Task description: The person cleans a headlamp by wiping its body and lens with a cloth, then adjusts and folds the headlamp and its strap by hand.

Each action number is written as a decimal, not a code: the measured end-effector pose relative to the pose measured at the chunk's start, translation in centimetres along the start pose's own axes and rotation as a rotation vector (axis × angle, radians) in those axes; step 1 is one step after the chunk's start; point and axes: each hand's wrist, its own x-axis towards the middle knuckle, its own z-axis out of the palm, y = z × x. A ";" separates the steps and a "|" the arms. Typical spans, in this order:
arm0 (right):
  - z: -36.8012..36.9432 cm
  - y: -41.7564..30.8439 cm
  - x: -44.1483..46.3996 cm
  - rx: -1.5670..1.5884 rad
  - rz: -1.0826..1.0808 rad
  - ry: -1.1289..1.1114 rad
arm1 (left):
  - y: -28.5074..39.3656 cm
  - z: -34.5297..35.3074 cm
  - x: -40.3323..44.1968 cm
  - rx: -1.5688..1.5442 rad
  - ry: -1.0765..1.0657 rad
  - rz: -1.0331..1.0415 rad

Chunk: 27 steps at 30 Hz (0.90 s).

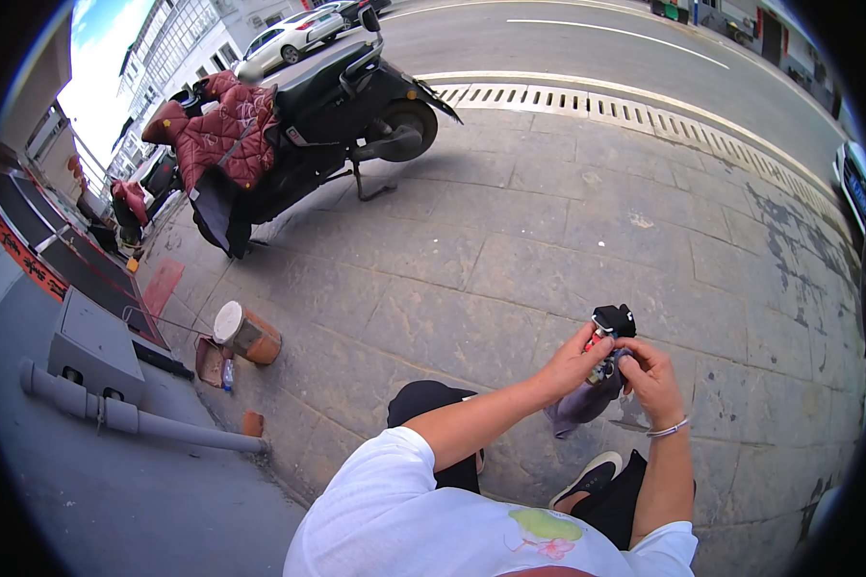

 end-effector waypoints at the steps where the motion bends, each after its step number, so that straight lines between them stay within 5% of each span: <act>1: 0.1 0.1 0.1 0.004 0.004 0.013 | 0.1 0.0 0.0 0.001 0.003 -0.006; 27: 0.9 0.3 0.2 0.018 0.036 0.117 | 0.2 0.3 -0.1 -0.060 0.018 -0.047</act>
